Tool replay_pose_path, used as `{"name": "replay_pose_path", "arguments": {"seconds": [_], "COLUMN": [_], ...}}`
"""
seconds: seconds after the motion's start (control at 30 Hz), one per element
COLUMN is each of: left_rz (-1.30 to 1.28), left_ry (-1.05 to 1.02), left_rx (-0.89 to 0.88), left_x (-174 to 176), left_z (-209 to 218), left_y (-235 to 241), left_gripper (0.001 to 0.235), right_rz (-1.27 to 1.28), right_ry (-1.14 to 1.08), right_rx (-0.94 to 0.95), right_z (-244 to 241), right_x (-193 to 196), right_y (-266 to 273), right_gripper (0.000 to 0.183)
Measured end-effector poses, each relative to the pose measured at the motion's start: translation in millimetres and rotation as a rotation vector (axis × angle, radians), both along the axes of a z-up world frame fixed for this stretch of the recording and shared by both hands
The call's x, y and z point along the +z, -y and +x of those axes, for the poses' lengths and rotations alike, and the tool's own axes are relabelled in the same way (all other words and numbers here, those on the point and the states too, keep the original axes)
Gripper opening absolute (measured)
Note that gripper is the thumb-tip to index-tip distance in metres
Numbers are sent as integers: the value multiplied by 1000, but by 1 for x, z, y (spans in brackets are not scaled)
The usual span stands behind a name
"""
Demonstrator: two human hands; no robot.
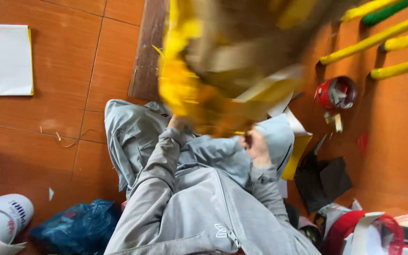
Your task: Apply yellow paper strips to a bamboo frame and cut them to shape while constructing a paper animal craft.
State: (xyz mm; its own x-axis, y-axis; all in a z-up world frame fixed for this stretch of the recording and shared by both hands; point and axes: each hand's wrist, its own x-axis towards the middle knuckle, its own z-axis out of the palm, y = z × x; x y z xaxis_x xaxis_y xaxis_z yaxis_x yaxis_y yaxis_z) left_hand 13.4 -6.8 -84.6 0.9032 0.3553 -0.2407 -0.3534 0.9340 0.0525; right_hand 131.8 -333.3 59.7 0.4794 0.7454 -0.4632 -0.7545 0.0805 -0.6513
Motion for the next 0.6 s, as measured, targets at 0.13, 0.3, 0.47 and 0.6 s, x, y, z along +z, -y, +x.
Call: {"name": "replay_pose_path", "arguments": {"seconds": [0.13, 0.3, 0.47, 0.6], "left_rz": [285, 395, 220, 181], "left_ry": [-676, -728, -681, -709], "left_rx": [-102, -102, -152, -332], "left_x": [-2, -10, 0, 21], "left_z": [3, 5, -1, -20], "left_y": [-4, -10, -3, 8], "left_gripper": [48, 44, 38, 43], "right_rz": [-383, -647, -773, -749], "right_ry": [-50, 1674, 1652, 1585], "right_rx": [183, 439, 502, 437], "right_z": [-21, -16, -24, -29], "right_x": [39, 17, 37, 7], "right_y": [-70, -164, -234, -235], "right_gripper": [30, 28, 43, 35]}}
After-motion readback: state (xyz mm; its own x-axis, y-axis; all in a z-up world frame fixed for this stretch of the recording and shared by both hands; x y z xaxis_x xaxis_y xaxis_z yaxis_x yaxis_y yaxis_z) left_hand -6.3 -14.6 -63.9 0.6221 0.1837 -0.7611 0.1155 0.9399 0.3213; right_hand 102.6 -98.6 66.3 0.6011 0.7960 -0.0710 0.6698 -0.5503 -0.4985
